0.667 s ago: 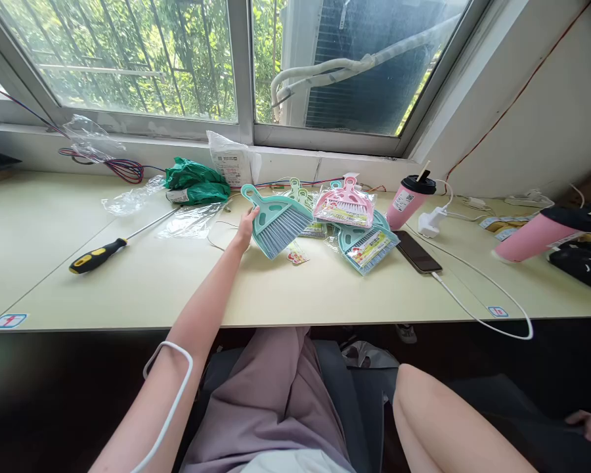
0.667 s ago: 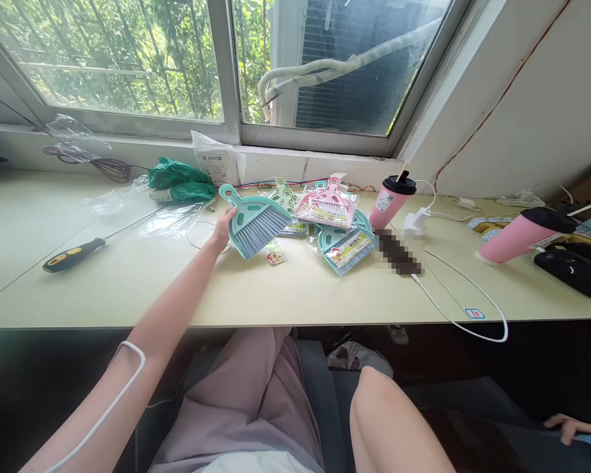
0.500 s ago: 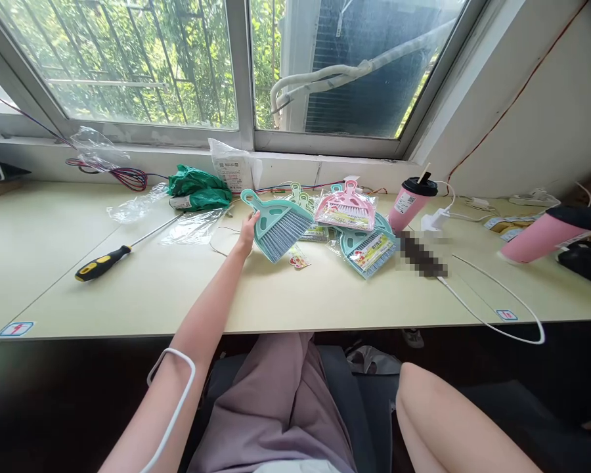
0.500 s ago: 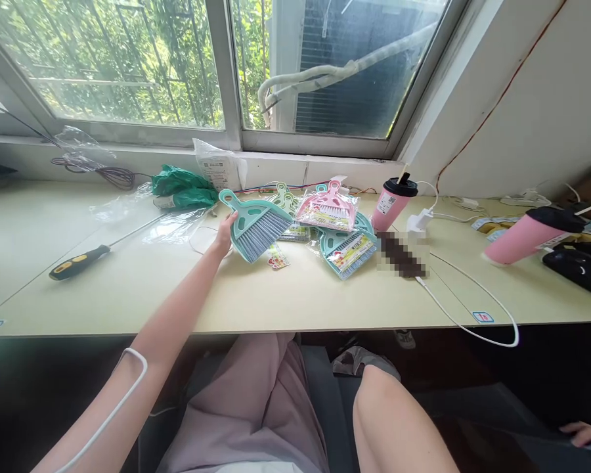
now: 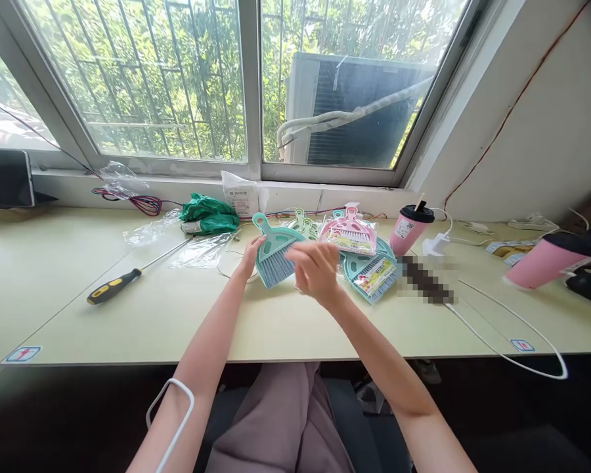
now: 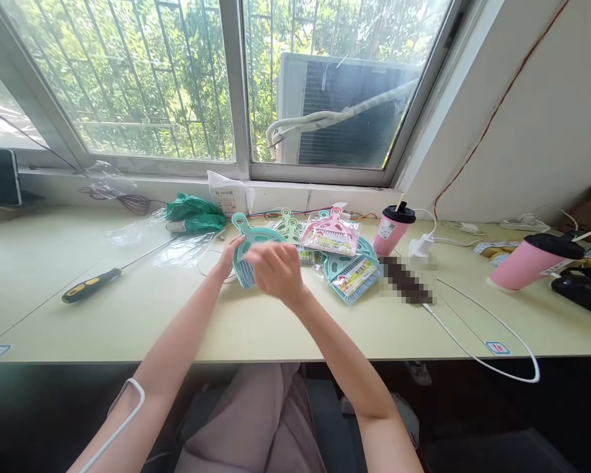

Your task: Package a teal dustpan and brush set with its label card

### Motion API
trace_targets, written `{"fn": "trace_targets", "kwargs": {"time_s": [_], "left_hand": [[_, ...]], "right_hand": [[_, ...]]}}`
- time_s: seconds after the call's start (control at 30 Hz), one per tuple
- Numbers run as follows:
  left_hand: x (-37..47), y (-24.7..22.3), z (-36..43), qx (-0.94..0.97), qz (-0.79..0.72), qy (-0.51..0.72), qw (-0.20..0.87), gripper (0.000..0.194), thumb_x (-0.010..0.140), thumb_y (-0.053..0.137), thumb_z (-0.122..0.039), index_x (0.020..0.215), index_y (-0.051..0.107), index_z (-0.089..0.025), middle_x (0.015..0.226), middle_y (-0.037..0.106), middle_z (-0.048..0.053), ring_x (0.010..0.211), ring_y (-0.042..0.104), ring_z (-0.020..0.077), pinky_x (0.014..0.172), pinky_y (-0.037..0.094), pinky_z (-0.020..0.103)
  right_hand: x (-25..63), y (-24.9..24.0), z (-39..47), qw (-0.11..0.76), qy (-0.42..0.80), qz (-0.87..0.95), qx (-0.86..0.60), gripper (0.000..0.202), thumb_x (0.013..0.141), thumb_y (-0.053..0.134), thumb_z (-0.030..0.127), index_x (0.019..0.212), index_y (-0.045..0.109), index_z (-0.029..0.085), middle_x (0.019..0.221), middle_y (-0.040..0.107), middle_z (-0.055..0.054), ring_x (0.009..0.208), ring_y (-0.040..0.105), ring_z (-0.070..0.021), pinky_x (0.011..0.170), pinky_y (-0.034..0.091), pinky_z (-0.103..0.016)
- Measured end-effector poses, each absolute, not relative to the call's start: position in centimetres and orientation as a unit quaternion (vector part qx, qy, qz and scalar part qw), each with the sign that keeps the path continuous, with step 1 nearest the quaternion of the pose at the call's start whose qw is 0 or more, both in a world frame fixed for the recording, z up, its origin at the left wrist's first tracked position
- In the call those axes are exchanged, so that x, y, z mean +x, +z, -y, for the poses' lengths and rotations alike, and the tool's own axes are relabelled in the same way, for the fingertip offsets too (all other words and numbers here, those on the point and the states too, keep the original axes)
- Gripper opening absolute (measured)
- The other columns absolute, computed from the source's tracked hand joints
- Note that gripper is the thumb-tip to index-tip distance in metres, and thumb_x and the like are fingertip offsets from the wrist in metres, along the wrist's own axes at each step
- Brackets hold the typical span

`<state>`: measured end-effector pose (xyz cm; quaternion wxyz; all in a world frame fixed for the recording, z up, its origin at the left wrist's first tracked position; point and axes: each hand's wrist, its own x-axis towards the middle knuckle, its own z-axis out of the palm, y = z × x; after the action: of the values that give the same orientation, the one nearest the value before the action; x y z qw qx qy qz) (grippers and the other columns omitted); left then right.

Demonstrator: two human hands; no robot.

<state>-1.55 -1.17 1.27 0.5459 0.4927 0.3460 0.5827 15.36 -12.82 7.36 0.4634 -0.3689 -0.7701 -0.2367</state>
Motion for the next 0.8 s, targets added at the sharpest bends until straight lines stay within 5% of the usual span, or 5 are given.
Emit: {"fn": "trace_targets", "kwargs": {"time_s": [0.1,0.27,0.4,0.6,0.8], "left_hand": [[-1.3,1.4,0.9,0.512,-0.334,0.578,0.541,0.043,0.07,0.072,-0.054,0.09,0.07,-0.015,0.086,0.073,0.005,0.082,0.065,0.0198,0.08,0.048,0.03],[-0.2,1.5,0.9,0.554,-0.355,0.558,0.506,0.05,0.067,0.071,-0.06,0.088,0.068,-0.015,0.083,0.071,0.004,0.081,0.063,0.019,0.078,0.048,0.029],[1.1,1.9,2.1,0.619,-0.347,0.515,0.481,0.051,0.073,0.065,-0.066,0.083,0.065,-0.016,0.081,0.068,0.003,0.079,0.06,0.0182,0.074,0.047,0.029],[2.2,2.4,3.1,0.65,-0.353,0.486,0.466,0.051,0.075,0.062,-0.068,0.079,0.062,-0.017,0.074,0.061,0.001,0.073,0.055,0.0165,0.067,0.043,0.027],[1.9,2.8,2.8,0.634,-0.374,0.46,0.496,0.057,0.069,0.065,-0.072,0.078,0.064,-0.016,0.07,0.061,0.002,0.068,0.055,0.0176,0.064,0.043,0.029]], "right_hand": [[14.9,6.1,9.4,0.372,-0.199,0.783,-0.457,0.027,0.102,0.041,0.024,0.103,0.068,0.019,0.099,0.071,-0.008,0.096,0.064,-0.0212,0.083,0.047,-0.033],[14.1,3.1,6.6,0.262,-0.175,0.77,-0.555,0.031,0.103,0.038,0.029,0.099,0.065,0.014,0.102,0.068,-0.014,0.1,0.057,-0.0248,0.09,0.037,-0.036],[14.2,2.9,7.6,0.259,-0.172,0.719,-0.621,0.04,0.104,0.036,0.037,0.094,0.066,0.013,0.098,0.068,-0.015,0.098,0.058,-0.0267,0.088,0.036,-0.039],[15.2,4.6,8.5,0.243,-0.095,0.682,-0.683,0.04,0.102,0.037,0.028,0.093,0.072,0.011,0.094,0.072,-0.016,0.084,0.067,-0.0238,0.071,0.04,-0.032],[16.6,4.1,7.8,0.382,-0.018,0.675,-0.631,0.044,0.099,0.041,0.027,0.063,0.065,0.017,0.064,0.066,-0.006,0.059,0.054,-0.0151,0.06,0.033,-0.027]]}}
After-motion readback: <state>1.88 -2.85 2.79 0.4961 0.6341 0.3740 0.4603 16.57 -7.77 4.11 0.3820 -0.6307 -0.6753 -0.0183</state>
